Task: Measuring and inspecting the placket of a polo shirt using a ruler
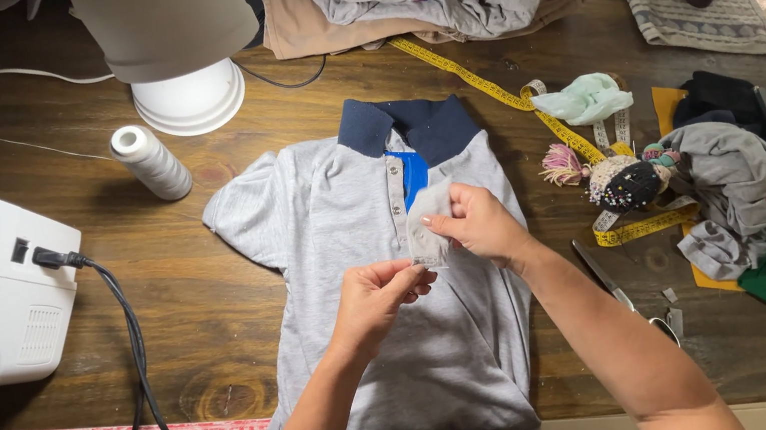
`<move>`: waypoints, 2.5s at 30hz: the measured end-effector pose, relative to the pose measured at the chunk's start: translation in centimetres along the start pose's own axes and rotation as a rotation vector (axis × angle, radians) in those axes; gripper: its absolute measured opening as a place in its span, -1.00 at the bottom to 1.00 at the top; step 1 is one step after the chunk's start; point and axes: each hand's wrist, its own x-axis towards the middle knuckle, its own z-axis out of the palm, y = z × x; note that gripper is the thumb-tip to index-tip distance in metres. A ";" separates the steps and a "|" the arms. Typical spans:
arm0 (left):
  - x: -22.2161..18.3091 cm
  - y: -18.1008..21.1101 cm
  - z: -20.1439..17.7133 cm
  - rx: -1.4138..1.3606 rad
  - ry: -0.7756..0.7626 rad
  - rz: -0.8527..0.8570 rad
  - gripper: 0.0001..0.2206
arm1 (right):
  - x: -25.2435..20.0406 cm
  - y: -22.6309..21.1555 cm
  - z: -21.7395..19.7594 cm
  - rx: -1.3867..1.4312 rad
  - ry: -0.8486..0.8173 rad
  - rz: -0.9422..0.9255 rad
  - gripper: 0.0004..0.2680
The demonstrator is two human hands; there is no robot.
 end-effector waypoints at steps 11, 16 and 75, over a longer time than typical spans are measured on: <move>0.2 -0.2 -0.2 0.157 -0.015 0.077 -0.84 | -5.3 -0.9 0.5 -0.565 -0.033 -0.739 -0.92; 1.0 -1.2 -0.7 0.243 -0.006 0.105 -0.86 | -5.6 1.2 0.7 -1.118 0.117 -1.062 -0.94; -3.9 2.1 -2.3 -0.317 -0.217 -0.354 -0.61 | -7.8 2.8 0.5 -0.850 0.188 -1.603 -0.89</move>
